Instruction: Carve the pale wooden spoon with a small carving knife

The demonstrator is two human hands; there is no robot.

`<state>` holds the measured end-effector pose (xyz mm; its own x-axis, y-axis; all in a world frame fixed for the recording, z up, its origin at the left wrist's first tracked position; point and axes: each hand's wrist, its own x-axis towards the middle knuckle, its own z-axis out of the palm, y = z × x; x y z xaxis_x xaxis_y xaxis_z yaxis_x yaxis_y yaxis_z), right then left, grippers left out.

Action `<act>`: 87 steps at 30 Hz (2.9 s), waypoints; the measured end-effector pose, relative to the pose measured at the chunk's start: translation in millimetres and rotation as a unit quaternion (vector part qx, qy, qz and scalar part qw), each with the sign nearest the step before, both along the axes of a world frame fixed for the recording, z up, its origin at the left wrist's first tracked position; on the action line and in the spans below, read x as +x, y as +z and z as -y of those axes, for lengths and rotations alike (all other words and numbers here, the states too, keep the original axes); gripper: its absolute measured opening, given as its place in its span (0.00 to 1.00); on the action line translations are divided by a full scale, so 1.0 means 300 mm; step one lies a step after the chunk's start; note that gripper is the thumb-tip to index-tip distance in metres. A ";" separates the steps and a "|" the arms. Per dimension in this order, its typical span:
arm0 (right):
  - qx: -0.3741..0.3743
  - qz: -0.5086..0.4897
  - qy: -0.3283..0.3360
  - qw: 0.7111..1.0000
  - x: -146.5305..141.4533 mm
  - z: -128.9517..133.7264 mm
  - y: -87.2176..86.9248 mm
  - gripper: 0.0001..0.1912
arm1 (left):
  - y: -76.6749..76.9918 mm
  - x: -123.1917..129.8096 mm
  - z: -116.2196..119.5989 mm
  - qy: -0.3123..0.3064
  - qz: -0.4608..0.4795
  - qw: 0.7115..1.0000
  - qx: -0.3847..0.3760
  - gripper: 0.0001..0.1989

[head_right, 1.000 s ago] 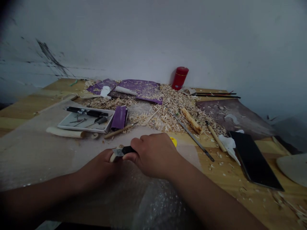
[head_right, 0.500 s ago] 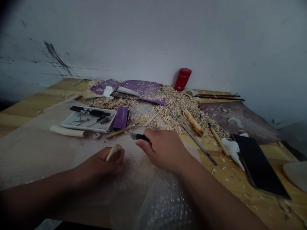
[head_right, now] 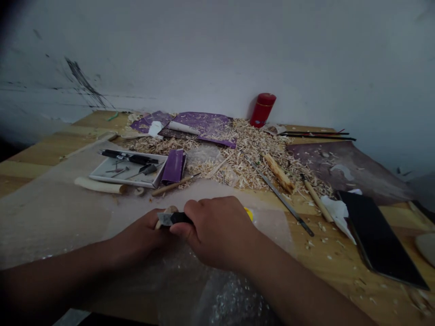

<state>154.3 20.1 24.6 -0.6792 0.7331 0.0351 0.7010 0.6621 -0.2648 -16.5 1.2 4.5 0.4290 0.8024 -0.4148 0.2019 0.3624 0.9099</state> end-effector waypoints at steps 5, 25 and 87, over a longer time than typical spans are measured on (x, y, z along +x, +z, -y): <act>0.006 0.005 0.003 1.000 0.000 -0.002 0.008 0.20 | -0.005 -0.005 -0.009 -0.035 0.010 0.998 0.054 0.07; 0.075 0.102 -0.135 0.983 0.092 -0.099 -0.002 0.23 | -0.003 -0.019 0.037 -0.082 -0.102 0.982 0.136 0.08; 0.049 -0.025 -0.070 0.996 0.100 -0.101 -0.021 0.21 | 0.008 -0.081 -0.013 -0.123 0.114 0.985 0.031 0.25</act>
<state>184.3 50.3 18.3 -0.5660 0.8121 0.1419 0.7759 0.5829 -0.2413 -40.8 5.0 7.0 0.6906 0.6830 -0.2377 0.0637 0.2699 0.9608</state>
